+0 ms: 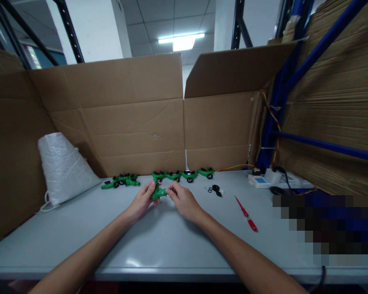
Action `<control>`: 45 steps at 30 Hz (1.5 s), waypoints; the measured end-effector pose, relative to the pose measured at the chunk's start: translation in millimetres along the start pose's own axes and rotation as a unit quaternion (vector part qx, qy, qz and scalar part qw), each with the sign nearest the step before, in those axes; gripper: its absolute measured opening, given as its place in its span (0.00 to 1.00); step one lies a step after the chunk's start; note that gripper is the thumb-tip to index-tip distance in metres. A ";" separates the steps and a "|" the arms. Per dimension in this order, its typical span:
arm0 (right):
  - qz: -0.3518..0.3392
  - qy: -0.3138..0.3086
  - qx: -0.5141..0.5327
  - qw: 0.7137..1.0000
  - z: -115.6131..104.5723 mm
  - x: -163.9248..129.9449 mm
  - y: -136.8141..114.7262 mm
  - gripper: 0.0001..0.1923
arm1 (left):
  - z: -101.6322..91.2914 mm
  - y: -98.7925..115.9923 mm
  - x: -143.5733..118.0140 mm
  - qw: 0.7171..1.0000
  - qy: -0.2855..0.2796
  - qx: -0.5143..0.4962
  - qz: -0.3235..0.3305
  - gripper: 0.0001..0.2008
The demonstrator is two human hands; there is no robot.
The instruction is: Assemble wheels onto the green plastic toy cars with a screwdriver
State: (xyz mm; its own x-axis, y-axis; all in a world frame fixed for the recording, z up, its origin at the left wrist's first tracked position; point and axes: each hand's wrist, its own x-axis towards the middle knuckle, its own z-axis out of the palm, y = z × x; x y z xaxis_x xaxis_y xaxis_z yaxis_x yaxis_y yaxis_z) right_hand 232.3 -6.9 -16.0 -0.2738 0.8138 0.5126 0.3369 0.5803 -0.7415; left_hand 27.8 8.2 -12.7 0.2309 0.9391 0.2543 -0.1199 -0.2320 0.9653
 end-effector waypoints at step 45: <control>-0.017 0.018 -0.019 1.000 -2.9 -1.2 -1.1 0.12 | -1.4 1.2 -0.1 0.995 -0.025 -0.088 -0.041 0.29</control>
State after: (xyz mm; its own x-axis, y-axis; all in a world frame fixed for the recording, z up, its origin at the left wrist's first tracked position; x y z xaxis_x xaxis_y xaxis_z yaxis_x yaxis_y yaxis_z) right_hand 235.0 -8.4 -14.5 -0.2529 0.7942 0.5526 0.3629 0.6073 -0.7067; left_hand 26.2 8.2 -11.6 0.2935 0.9386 0.1817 -0.2655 -0.1025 0.9586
